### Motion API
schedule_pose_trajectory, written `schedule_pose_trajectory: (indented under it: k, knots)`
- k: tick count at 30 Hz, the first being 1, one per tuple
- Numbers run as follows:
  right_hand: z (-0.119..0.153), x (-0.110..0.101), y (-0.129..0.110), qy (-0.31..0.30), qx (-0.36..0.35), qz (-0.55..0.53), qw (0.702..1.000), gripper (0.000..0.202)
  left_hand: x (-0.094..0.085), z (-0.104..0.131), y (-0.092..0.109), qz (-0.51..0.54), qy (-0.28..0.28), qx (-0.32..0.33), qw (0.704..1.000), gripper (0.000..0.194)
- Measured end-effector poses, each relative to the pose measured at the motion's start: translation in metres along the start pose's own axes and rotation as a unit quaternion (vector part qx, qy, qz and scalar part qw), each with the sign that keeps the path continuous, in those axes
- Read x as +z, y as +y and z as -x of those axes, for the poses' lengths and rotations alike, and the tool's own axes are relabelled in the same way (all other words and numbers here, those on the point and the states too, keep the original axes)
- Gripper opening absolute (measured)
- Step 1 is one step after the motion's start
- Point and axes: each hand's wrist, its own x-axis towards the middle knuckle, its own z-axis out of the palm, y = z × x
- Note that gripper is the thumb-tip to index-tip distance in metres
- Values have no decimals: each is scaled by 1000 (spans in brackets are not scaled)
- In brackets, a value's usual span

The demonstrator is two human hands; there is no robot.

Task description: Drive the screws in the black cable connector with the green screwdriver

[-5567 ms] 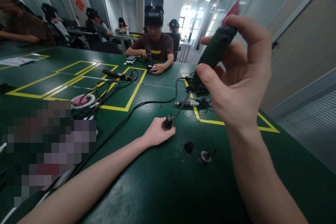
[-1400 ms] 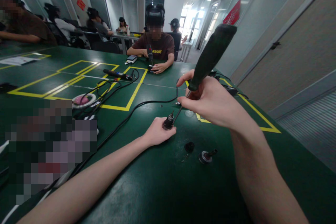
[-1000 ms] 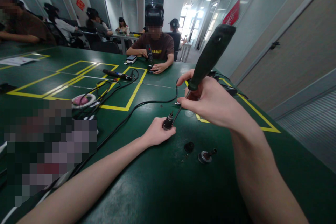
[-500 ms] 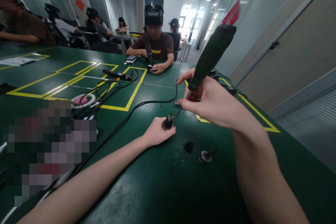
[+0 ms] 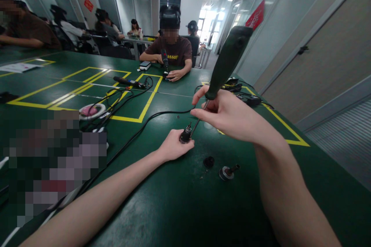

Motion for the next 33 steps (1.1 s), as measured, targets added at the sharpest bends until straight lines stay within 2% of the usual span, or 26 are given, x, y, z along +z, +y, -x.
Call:
schedule_pose_trajectory:
  k: [3, 11, 19, 25, 29, 33]
  knots:
    - [-1, 1, 0, -3, 3, -12, 1000, 15, 0, 0, 0, -1, 2, 5, 1000, 20]
    - [-1, 0, 5, 6, 15, -38, 999, 32, -1, 0, -2, -9, 0, 5, 1000, 22]
    - [-5, 0, 10, -7, 9, -63, 998, 35, 0, -1, -2, -14, 0, 5, 1000, 23]
    - [-7, 1, 11, -30, -5, -57, 998, 31, 1, -1, -1, -8, 2, 5, 1000, 22]
    - [-8, 3, 10, -32, -5, -31, 999, 17, 1, -1, -2, -4, 4, 3, 1000, 21]
    - [-8, 3, 7, -28, 4, -26, 999, 14, 0, -1, -2, -5, 2, -1, 1000, 20]
